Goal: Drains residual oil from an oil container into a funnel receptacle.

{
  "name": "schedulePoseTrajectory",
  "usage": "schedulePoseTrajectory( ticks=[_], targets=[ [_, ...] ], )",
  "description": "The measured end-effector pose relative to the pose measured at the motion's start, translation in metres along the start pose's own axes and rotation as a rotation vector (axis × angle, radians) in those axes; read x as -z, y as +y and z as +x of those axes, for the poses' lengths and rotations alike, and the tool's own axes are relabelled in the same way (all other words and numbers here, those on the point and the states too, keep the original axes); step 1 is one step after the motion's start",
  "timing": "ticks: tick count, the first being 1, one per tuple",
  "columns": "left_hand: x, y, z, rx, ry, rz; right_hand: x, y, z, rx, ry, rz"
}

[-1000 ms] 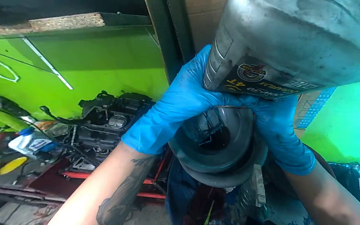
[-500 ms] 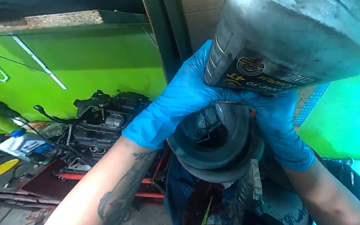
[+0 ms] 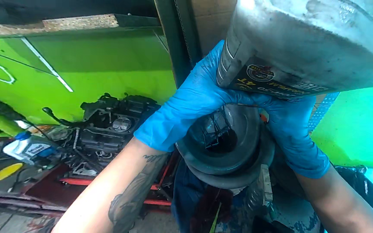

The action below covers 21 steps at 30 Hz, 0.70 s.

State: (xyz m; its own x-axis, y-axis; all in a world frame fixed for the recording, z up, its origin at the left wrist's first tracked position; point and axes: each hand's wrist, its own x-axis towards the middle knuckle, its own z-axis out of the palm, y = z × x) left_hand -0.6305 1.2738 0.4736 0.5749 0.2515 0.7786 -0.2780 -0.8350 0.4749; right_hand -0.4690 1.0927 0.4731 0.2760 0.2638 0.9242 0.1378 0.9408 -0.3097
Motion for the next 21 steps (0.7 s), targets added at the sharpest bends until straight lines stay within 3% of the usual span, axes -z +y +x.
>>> schedulePoseTrajectory(
  ticks=[21],
  targets=[
    [-0.0025, -0.0071, 0.0021, -0.021, 0.031, 0.031, 0.0018, 0.0042, -0.0023, -0.008, 0.034, -0.026]
  ],
)
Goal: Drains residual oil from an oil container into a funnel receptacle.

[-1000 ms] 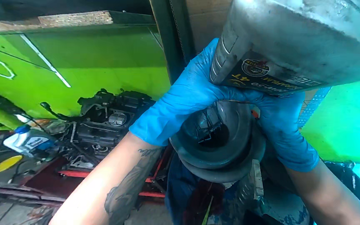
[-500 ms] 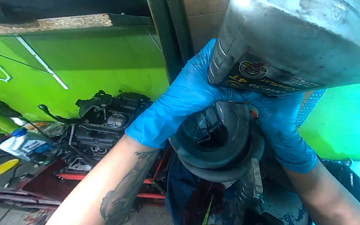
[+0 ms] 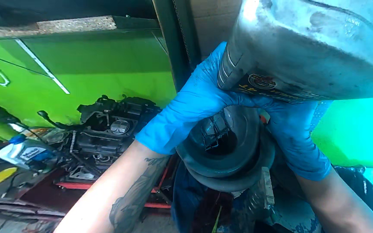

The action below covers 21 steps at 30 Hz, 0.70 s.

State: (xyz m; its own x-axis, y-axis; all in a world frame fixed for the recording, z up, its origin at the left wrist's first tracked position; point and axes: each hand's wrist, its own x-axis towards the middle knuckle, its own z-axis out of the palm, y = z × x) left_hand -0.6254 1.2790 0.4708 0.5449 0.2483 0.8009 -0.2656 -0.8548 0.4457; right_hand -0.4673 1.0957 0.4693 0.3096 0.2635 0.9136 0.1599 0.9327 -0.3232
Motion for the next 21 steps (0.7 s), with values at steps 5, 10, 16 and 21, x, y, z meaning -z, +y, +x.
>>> schedulePoseTrajectory(
  ticks=[5, 10, 16, 21],
  targets=[
    [0.003, 0.001, 0.005, -0.013, -0.009, -0.022, -0.002, 0.001, 0.004, 0.014, 0.001, 0.023],
    [0.009, 0.001, 0.011, -0.033, -0.019, 0.02, -0.003, 0.006, 0.005, 0.042, 0.008, 0.007],
    [0.014, 0.003, 0.014, -0.022, -0.028, 0.066, -0.007, 0.006, 0.007, 0.031, 0.035, 0.019],
    [0.018, 0.003, 0.012, -0.018, -0.023, 0.099, -0.009, 0.008, 0.008, 0.037, 0.013, 0.059]
  ],
)
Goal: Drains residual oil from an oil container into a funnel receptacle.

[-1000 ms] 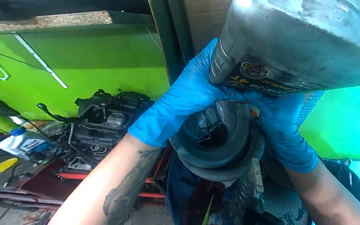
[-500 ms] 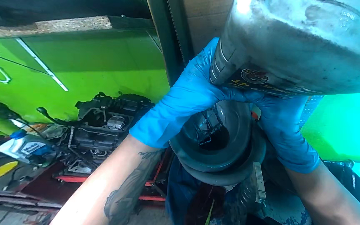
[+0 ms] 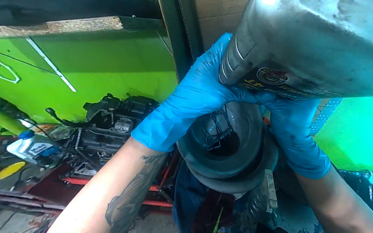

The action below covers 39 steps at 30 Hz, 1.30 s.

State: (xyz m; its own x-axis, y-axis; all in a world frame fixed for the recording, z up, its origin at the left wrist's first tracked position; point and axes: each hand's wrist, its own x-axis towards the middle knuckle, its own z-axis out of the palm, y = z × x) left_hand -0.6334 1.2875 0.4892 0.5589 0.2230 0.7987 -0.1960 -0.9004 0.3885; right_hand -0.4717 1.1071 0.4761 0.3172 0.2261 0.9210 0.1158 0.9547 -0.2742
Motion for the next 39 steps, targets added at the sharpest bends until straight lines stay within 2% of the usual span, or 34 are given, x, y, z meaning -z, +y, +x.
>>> schedulePoseTrajectory(
  ticks=[39],
  targets=[
    [0.03, 0.022, -0.01, 0.002, -0.013, 0.093, -0.027, -0.007, -0.01, -0.076, -0.014, 0.098]
  ],
)
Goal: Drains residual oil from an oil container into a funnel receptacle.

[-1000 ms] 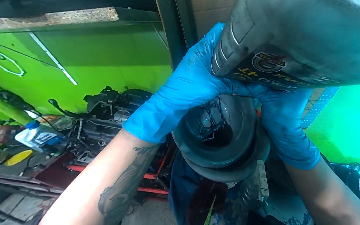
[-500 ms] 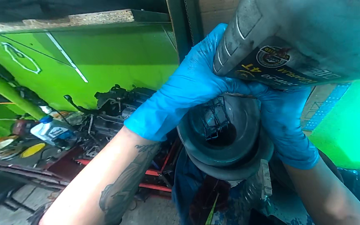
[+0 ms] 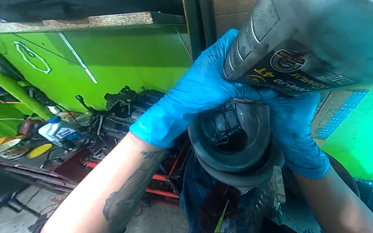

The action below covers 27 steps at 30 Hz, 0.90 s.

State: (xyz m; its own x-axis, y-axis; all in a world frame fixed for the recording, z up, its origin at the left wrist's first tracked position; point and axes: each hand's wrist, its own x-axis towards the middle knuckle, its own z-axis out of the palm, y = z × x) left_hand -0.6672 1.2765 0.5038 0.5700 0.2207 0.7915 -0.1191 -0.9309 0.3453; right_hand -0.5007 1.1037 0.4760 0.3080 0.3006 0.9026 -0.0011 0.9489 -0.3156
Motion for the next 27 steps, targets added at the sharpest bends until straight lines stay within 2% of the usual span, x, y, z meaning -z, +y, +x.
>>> schedulePoseTrajectory(
  ticks=[6, 9, 11, 13, 15, 16, 18, 20, 23, 25, 27],
  targets=[
    [0.004, 0.0, -0.005, 0.022, -0.008, 0.007, 0.001, 0.005, -0.002, -0.03, -0.019, 0.052],
    [0.006, -0.006, -0.009, 0.04, -0.008, 0.074, 0.05, 0.058, -0.01, 0.068, -0.114, 0.03],
    [0.007, -0.006, -0.011, 0.041, -0.004, 0.079, 0.054, 0.058, -0.013, -0.034, -0.041, -0.031],
    [0.009, -0.003, -0.012, 0.039, -0.004, 0.062, 0.032, 0.033, -0.008, -0.273, 0.139, -0.08],
    [0.009, -0.004, -0.014, 0.033, -0.004, 0.061, 0.051, 0.059, -0.014, -0.054, -0.037, -0.046],
    [0.009, -0.005, -0.016, 0.03, -0.003, 0.051, 0.056, 0.065, -0.015, -0.01, -0.087, -0.04],
    [0.009, -0.005, -0.019, 0.039, -0.002, 0.039, 0.048, 0.058, -0.015, -0.068, -0.037, -0.038],
    [0.008, -0.004, -0.019, 0.037, 0.004, 0.016, 0.029, 0.032, -0.011, -0.28, 0.111, -0.086],
    [0.007, -0.005, -0.022, 0.04, 0.01, 0.0, 0.051, 0.061, -0.015, 0.005, -0.116, -0.024],
    [0.006, -0.004, -0.022, 0.033, 0.01, -0.016, 0.029, 0.039, -0.01, 0.008, -0.123, 0.054],
    [0.005, 0.0, -0.021, 0.03, 0.009, -0.037, -0.006, 0.002, -0.005, -0.084, -0.047, 0.047]
  ],
)
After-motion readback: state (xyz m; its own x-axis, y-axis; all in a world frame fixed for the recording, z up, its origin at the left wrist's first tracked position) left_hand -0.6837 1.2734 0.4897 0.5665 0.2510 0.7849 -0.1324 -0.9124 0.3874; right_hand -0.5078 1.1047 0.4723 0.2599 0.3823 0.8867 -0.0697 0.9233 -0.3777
